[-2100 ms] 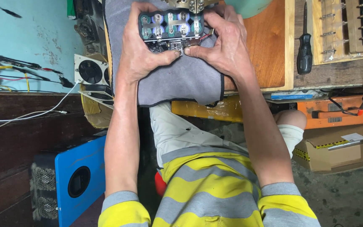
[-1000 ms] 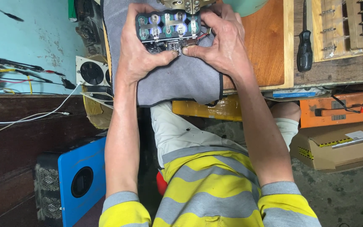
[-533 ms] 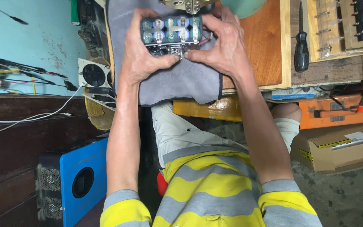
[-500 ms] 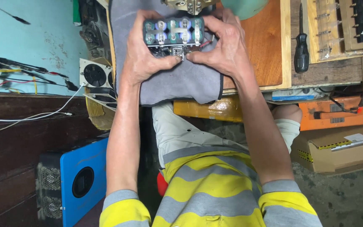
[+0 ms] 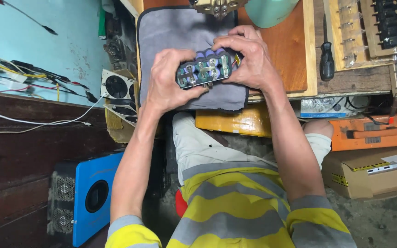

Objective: The person assembles a battery pack by placing cylindrical cells into a metal holder and securing them with a screwdriver. They then inspect the assembled pack, turning it over to show the circuit board and connections.

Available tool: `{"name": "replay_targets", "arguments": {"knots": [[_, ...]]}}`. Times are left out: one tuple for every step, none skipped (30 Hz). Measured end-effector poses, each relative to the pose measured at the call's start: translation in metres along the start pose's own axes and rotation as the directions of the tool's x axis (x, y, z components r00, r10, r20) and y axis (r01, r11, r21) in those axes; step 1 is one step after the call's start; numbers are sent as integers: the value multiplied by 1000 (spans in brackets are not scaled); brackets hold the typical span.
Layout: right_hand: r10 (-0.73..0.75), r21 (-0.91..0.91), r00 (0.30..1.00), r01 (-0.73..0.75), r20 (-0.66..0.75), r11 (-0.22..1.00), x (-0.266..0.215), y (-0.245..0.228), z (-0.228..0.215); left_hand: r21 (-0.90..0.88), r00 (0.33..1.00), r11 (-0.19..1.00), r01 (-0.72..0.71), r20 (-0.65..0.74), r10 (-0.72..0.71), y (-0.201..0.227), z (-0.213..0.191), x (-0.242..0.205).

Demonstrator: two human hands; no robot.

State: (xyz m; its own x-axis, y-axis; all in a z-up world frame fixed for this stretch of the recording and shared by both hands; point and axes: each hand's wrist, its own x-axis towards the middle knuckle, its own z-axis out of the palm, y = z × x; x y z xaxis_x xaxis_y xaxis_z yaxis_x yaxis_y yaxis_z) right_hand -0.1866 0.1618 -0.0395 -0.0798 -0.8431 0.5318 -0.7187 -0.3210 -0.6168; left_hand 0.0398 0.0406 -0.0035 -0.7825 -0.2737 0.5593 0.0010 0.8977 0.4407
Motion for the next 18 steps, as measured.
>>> {"name": "replay_targets", "arguments": {"knots": [[-4, -2, 1000, 4, -2, 1000, 0, -1, 1, 3, 1000, 1000, -4, -2, 4, 2, 0, -2], [-2, -6, 1000, 2, -5, 1000, 0, -1, 1, -1, 1000, 1000, 26, 6, -26, 3, 0, -3], [3, -12, 1000, -3, -11, 1000, 0, -2, 0, -7, 998, 999, 53, 17, -53, 5, 1, -3], [2, -15, 1000, -3, -16, 1000, -1, 0, 1, -6, 999, 999, 47, 18, -46, 7, -2, -1], [-5, -13, 1000, 4, -20, 1000, -2, 2, 2, -9, 991, 995, 104, 88, -103, 10, -5, 0], [-11, -11, 1000, 11, -23, 1000, -2, 4, 3, -7, 975, 987, 160, 158, -157, 12, -8, 0], [-17, -10, 1000, 17, -24, 1000, -3, 5, 3, -3, 976, 987, 159, 155, -156, 10, -6, 0], [-30, -11, 999, 30, -33, 999, -3, 6, 3, 23, 982, 992, 125, 143, -127, 7, -4, -1], [-44, -12, 998, 44, -40, 999, -4, 7, 4, 49, 986, 994, 93, 132, -98, 4, -3, -3], [-50, -11, 998, 49, -40, 999, -4, 9, 7, 54, 987, 994, 93, 128, -99, 7, -3, -5], [-46, -19, 998, 45, -52, 999, -5, 10, 8, 74, 994, 996, 57, 92, -64, 10, -2, -5], [-42, -28, 997, 40, -64, 999, -6, 13, 8, 96, 998, 995, 21, 56, -27, 13, 1, -6], [-37, -32, 997, 35, -66, 999, -6, 14, 9, 91, 998, 996, 18, 59, -23, 20, 0, -11], [-18, -65, 997, 13, -75, 998, -7, 15, 10, 96, 999, 994, 43, 9, -44, 26, -1, -16], [2, -98, 997, -11, -83, 995, -9, 17, 11, 100, 997, 993, 69, -40, -66, 33, -1, -21], [9, -101, 996, -18, -85, 995, -10, 17, 10, 94, 997, 993, 67, -36, -64, 40, 0, -30], [98, -103, 992, -106, -73, 989, -10, 16, 11, 64, 982, 985, 158, -113, -150, 47, -2, -39], [187, -106, 981, -192, -61, 976, -9, 15, 12, 27, 954, 969, 246, -186, -237, 53, -4, -49]]}}
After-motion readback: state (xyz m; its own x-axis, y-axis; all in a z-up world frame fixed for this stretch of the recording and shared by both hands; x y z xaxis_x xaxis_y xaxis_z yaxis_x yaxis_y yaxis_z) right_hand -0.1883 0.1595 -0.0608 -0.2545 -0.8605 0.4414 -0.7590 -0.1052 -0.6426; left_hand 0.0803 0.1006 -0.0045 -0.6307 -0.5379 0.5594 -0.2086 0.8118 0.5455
